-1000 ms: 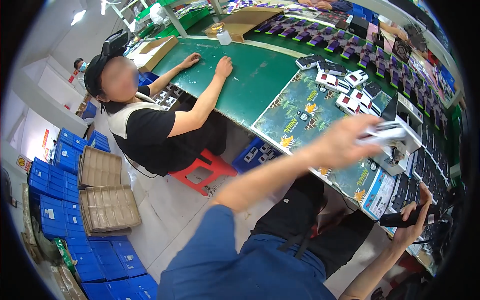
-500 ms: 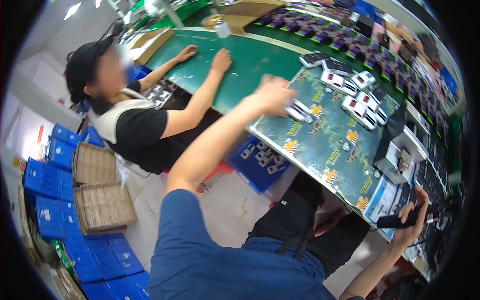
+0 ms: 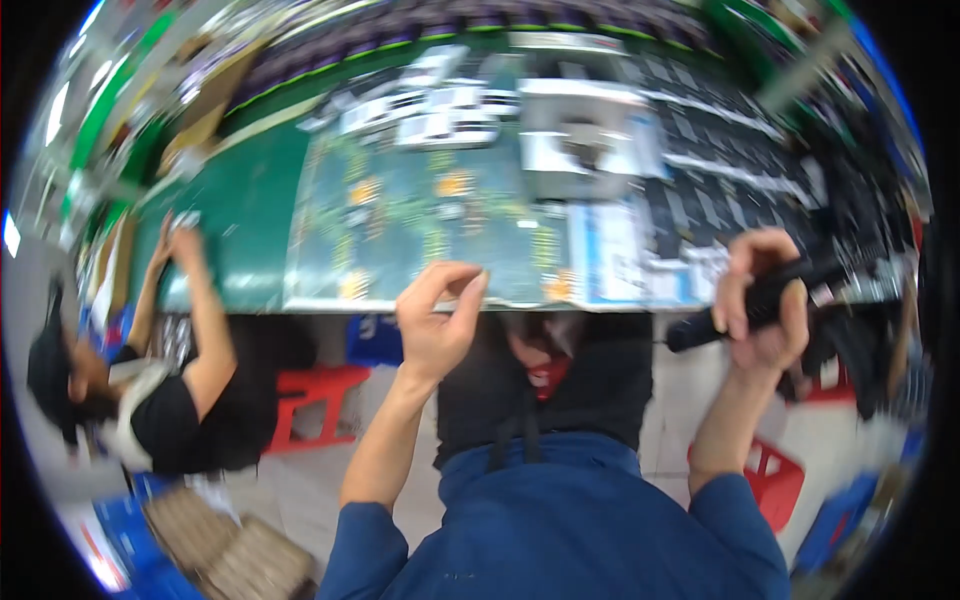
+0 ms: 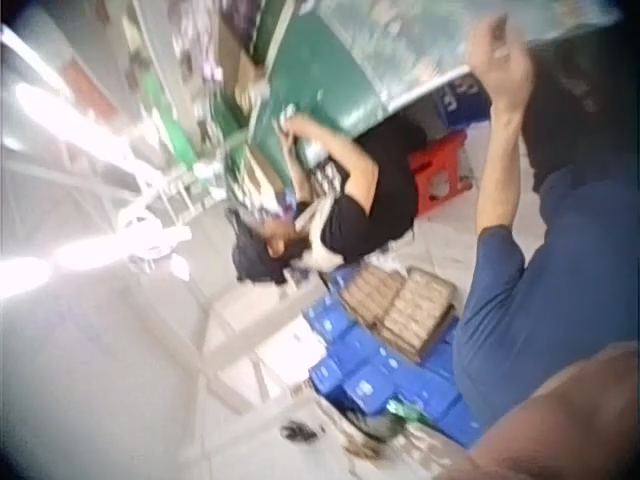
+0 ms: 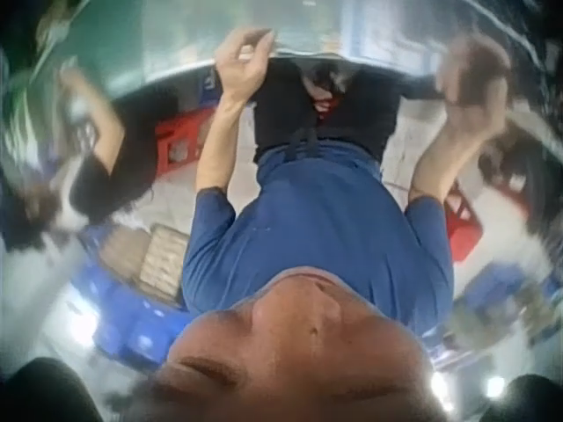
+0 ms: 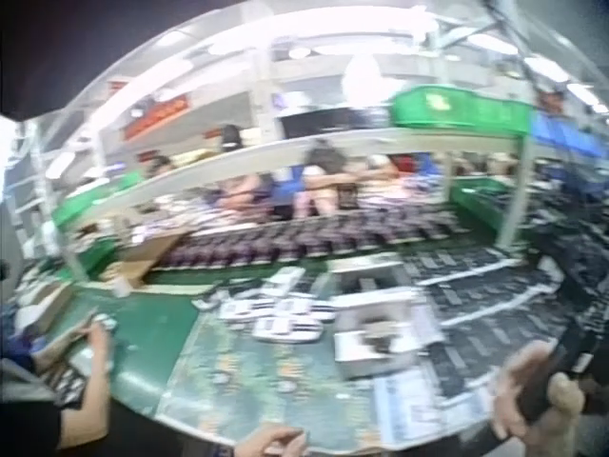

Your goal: The person assembles toy cars by fitting bases onto car bodies and driving screws into their undersides using an electric screwdriver, then placing the assembled cars on the workbench.

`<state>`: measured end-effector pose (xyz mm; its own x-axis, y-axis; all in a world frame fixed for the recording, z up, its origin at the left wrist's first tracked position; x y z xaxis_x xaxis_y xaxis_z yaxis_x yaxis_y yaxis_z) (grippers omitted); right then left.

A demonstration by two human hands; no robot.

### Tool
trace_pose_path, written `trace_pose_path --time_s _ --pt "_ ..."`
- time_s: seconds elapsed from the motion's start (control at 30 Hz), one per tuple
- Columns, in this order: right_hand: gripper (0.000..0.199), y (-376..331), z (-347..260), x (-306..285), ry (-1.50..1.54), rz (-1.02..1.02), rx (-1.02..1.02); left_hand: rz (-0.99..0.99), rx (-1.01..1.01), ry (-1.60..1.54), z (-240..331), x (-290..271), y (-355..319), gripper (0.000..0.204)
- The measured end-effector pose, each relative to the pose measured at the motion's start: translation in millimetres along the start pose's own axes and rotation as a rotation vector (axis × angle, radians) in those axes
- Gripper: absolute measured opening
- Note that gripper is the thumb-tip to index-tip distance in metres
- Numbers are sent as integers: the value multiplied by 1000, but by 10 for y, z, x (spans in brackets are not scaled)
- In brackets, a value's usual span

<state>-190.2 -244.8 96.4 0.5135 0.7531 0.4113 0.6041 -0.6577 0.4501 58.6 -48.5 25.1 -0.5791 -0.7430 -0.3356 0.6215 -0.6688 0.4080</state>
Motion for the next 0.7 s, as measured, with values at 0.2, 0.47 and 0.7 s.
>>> trace_pose_path --time_s 0.2,0.47,0.7 --pt "58 -253 -595 -251 89 -14 -126 -263 -23 64 466 1714 334 31" --pt "57 -444 -678 -486 231 88 -116 -149 -7 511 515 2383 418 64" --pt "54 -357 -546 -479 117 98 -63 -66 -253 -107 226 2364 313 52"
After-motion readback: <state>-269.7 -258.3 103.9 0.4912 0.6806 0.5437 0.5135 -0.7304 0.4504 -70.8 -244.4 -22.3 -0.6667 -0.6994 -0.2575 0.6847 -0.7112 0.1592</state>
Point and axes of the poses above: each hand's wrist, its own y-axis towards the middle knuckle, its own x-axis out of the palm, z = x × y, the point moved 9 cm from there along y, towards the middle knuckle, and after that the axes turned 2 degrees about -x, right-handed, at the moved point
